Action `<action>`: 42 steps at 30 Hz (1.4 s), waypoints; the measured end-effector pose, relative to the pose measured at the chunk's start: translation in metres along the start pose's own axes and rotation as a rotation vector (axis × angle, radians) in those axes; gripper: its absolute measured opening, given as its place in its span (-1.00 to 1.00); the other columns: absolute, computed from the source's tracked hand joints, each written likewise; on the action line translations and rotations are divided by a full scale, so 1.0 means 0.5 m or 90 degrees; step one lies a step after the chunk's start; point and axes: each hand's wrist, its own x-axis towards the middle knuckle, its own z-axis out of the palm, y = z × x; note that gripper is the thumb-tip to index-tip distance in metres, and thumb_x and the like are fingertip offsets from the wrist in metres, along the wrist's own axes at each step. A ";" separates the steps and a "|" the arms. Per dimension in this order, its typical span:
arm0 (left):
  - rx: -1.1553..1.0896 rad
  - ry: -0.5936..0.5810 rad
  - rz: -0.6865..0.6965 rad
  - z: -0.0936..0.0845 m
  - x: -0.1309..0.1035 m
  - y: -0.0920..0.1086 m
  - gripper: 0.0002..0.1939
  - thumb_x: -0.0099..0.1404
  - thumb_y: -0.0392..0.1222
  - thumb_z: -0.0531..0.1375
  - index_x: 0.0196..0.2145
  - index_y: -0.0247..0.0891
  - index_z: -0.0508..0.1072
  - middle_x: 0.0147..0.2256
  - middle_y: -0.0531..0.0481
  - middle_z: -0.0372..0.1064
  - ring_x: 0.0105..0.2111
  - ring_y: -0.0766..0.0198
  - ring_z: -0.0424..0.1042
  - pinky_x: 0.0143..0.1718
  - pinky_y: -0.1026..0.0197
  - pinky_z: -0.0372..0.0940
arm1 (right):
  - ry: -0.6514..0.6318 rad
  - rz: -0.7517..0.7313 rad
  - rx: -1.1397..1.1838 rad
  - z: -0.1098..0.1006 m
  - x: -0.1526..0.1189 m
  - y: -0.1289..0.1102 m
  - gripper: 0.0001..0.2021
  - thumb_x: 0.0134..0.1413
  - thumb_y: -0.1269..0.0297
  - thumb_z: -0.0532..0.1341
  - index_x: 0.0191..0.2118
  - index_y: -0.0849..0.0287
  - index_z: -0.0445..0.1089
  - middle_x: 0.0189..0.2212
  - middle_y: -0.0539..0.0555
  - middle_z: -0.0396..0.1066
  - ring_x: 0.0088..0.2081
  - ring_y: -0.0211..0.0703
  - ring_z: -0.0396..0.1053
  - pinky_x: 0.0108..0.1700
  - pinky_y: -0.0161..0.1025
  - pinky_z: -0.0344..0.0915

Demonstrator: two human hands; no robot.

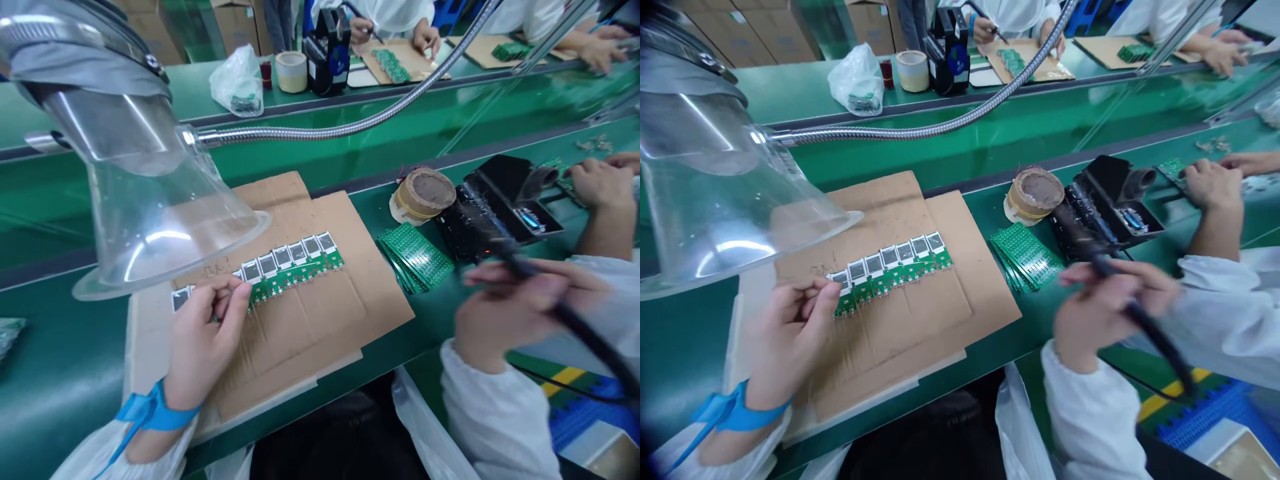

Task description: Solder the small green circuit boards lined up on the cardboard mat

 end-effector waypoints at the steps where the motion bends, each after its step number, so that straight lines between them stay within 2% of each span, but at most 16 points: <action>1: 0.000 0.004 -0.013 0.008 -0.003 0.006 -0.87 0.53 -0.11 0.25 -0.17 -0.19 0.51 -0.48 0.19 0.17 -0.49 0.35 0.27 -0.39 0.28 0.23 | 0.004 0.006 0.005 0.029 -0.021 0.000 -0.59 0.16 -0.12 0.50 -0.04 0.00 0.49 -0.22 0.10 0.56 -0.21 0.05 0.60 -0.26 -0.03 0.60; 5: 0.012 0.010 -0.044 0.038 -0.001 0.021 -0.85 0.54 -0.09 0.24 -0.17 -0.20 0.51 -0.46 0.17 0.18 -0.47 0.34 0.28 -0.36 0.26 0.26 | 0.021 0.017 0.021 0.116 -0.088 0.012 -0.59 0.16 -0.03 0.53 -0.01 0.01 0.48 -0.22 0.08 0.58 -0.22 0.04 0.62 -0.23 -0.03 0.62; 9: 0.009 -0.002 -0.050 0.052 0.005 0.018 -0.86 0.54 -0.10 0.24 -0.15 -0.19 0.51 -0.47 0.17 0.19 -0.48 0.33 0.30 -0.37 0.26 0.25 | 0.067 0.012 0.027 0.146 -0.122 0.036 -0.73 0.28 0.11 0.46 -0.01 0.03 0.47 -0.28 0.03 0.58 -0.32 -0.06 0.63 -0.25 -0.08 0.60; 12: 0.019 -0.019 -0.050 0.054 0.004 0.017 -0.87 0.54 -0.09 0.24 -0.16 -0.19 0.50 -0.47 0.18 0.19 -0.48 0.33 0.30 -0.38 0.26 0.24 | 0.076 0.017 0.066 0.149 -0.128 0.043 -0.84 0.35 0.18 0.41 -0.09 0.06 0.47 -0.28 0.02 0.57 -0.38 -0.13 0.63 -0.34 -0.18 0.55; 15: 0.037 -0.026 -0.040 0.054 0.004 0.019 -0.88 0.54 -0.12 0.24 -0.17 -0.18 0.50 -0.47 0.18 0.18 -0.48 0.34 0.30 -0.36 0.26 0.24 | 0.071 0.035 0.071 0.148 -0.125 0.040 -0.86 0.38 0.18 0.39 -0.14 0.08 0.46 -0.32 0.01 0.56 -0.40 -0.15 0.62 -0.39 -0.21 0.50; 26: 0.057 -0.033 0.019 0.062 0.001 0.016 -0.90 0.55 -0.17 0.24 -0.18 -0.19 0.47 -0.44 0.16 0.22 -0.45 0.35 0.30 -0.36 0.25 0.23 | 0.006 0.036 0.061 0.140 -0.131 0.041 -0.87 0.37 0.17 0.37 -0.12 0.06 0.46 -0.32 0.03 0.56 -0.39 -0.13 0.56 -0.39 -0.20 0.45; 31: 0.045 -0.054 0.033 0.062 0.001 0.018 -0.95 0.56 -0.18 0.23 -0.12 -0.16 0.48 -0.45 0.16 0.22 -0.43 0.30 0.34 -0.30 0.23 0.28 | -0.013 0.003 0.037 0.138 -0.131 0.036 -0.90 0.36 0.21 0.37 -0.13 0.05 0.46 -0.35 0.01 0.53 -0.42 -0.15 0.49 -0.36 -0.16 0.46; 34: 0.037 -0.061 0.041 0.062 0.001 0.019 -0.95 0.56 -0.17 0.23 -0.11 -0.15 0.49 -0.46 0.15 0.23 -0.42 0.28 0.37 -0.27 0.20 0.31 | -0.018 -0.020 0.017 0.139 -0.131 0.035 -0.89 0.35 0.19 0.37 -0.13 0.03 0.45 -0.38 0.01 0.53 -0.40 -0.11 0.52 -0.37 -0.15 0.46; 39: 0.044 -0.043 0.037 0.059 0.001 0.017 -0.95 0.55 -0.17 0.24 -0.15 -0.15 0.48 -0.44 0.14 0.25 -0.40 0.27 0.37 -0.27 0.20 0.31 | 0.026 -0.034 0.021 0.142 -0.134 0.038 -0.88 0.37 0.15 0.35 -0.13 0.02 0.44 -0.37 0.03 0.53 -0.36 -0.06 0.56 -0.36 -0.11 0.49; 42: 0.046 -0.047 0.041 0.057 0.001 0.017 -0.95 0.55 -0.18 0.23 -0.14 -0.15 0.47 -0.44 0.15 0.23 -0.40 0.28 0.37 -0.26 0.20 0.31 | -0.017 -0.026 0.018 0.140 -0.135 0.038 -0.89 0.36 0.19 0.36 -0.10 0.02 0.46 -0.34 0.03 0.54 -0.35 -0.09 0.56 -0.34 -0.13 0.48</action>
